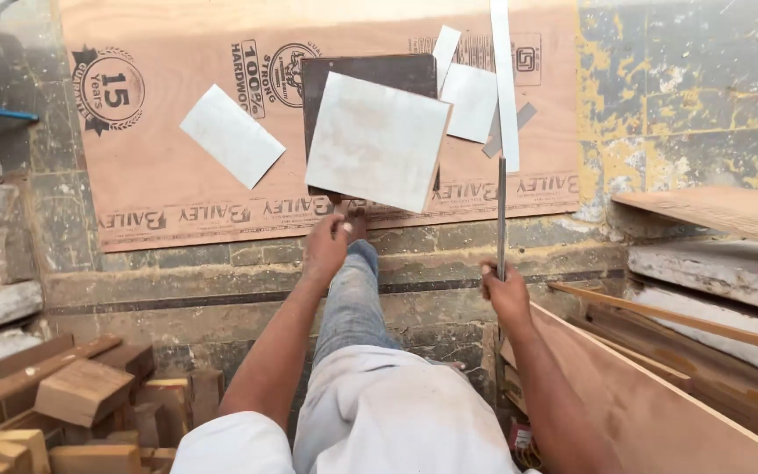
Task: The recorder uses a file to trim and fit a piece of white laminate onto a small wooden stool frame.
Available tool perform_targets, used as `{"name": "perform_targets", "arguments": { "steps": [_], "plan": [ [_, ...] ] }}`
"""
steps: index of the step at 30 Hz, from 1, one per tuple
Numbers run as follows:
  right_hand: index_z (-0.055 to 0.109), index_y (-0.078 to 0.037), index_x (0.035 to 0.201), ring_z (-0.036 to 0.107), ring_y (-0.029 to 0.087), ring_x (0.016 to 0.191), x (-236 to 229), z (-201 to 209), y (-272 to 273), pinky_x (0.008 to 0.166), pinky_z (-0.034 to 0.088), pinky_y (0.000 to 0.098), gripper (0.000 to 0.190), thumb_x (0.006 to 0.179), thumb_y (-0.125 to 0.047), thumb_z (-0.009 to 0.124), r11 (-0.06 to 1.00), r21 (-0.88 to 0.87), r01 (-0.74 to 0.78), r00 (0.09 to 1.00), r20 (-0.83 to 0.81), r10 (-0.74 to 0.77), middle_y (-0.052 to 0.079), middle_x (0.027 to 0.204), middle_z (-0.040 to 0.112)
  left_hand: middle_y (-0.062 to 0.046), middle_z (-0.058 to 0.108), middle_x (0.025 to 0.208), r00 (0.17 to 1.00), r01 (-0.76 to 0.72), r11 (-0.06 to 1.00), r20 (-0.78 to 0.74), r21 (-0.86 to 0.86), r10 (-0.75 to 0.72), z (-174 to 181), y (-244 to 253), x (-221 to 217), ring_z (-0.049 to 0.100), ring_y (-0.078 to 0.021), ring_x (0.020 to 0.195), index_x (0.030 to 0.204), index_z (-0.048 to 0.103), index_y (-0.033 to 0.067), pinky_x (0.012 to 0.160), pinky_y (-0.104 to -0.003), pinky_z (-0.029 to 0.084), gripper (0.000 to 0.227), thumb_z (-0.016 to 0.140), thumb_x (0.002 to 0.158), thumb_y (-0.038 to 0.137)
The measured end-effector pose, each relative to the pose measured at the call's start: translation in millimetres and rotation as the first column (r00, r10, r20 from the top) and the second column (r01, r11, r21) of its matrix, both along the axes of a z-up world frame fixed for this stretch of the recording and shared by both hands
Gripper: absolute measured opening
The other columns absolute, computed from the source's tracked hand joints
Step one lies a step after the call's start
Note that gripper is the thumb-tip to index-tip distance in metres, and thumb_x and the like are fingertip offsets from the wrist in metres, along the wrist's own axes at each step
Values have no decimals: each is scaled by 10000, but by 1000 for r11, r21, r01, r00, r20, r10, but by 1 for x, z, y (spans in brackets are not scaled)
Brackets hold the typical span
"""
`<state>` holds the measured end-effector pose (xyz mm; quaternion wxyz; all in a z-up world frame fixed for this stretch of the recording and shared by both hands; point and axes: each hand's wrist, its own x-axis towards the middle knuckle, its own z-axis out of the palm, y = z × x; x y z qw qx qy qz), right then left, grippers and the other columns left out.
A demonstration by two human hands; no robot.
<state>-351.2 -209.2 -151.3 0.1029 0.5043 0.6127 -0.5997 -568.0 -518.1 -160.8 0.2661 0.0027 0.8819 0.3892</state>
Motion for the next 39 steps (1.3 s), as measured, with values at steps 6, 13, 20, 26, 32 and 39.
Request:
{"name": "perform_targets", "arguments": {
  "steps": [6, 13, 20, 26, 32, 39],
  "plan": [
    [645, -133, 1363, 543, 93, 742, -210, -77, -14, 661, 463, 261, 363, 1001, -131, 615, 990, 106, 98, 967, 226, -120, 55, 1049, 676, -184, 671, 1198, 999, -28, 966, -44, -258, 17, -98, -24, -162, 629, -357, 1137, 1297, 634, 52, 995, -495, 483, 393, 663, 959, 251],
    [610, -41, 1380, 675, 167, 1090, -287, -157, -9, 962, 539, 329, 417, 970, -105, 645, 950, 263, 169, 954, 200, -225, 76, 1225, 690, -160, 666, 1144, 996, 16, 967, 87, -255, 7, -121, 8, -197, 631, -356, 1112, 1281, 644, 62, 976, -502, 477, 419, 740, 909, 231],
    [703, 4, 1256, 676, 227, 974, -332, -146, 15, 905, 530, 347, 344, 941, -136, 703, 949, 315, -4, 978, 198, -62, 132, 1080, 750, -143, 666, 1087, 994, -69, 957, 61, -281, 90, -104, 35, -209, 653, -348, 1057, 1243, 702, 78, 914, -488, 508, 383, 764, 892, 216],
    [693, -43, 1281, 716, 219, 938, -377, -133, 46, 894, 536, 339, 378, 926, -171, 709, 896, 405, -182, 961, 268, 75, 132, 1039, 762, -156, 639, 1075, 988, -152, 948, -27, -281, 150, -109, 56, -201, 650, -341, 1010, 1273, 678, 55, 867, -478, 511, 436, 783, 879, 208],
    [684, -38, 1267, 684, 219, 1033, -362, -142, 57, 916, 546, 362, 351, 941, -157, 736, 843, 456, -283, 956, 209, 208, 119, 1170, 668, -115, 621, 1008, 980, -165, 943, 61, -288, 190, -109, 64, -209, 642, -275, 956, 1210, 712, 67, 856, -439, 505, 356, 780, 889, 207],
    [514, -8, 1377, 608, 260, 1071, -337, -89, -19, 936, 544, 420, 537, 925, -183, 746, 882, 377, -284, 948, 248, 199, 141, 1219, 554, -92, 604, 997, 970, -157, 918, 118, -363, 212, -107, 66, -212, 620, -248, 912, 1170, 694, 53, 847, -425, 496, 349, 797, 882, 220]
  ]
}}
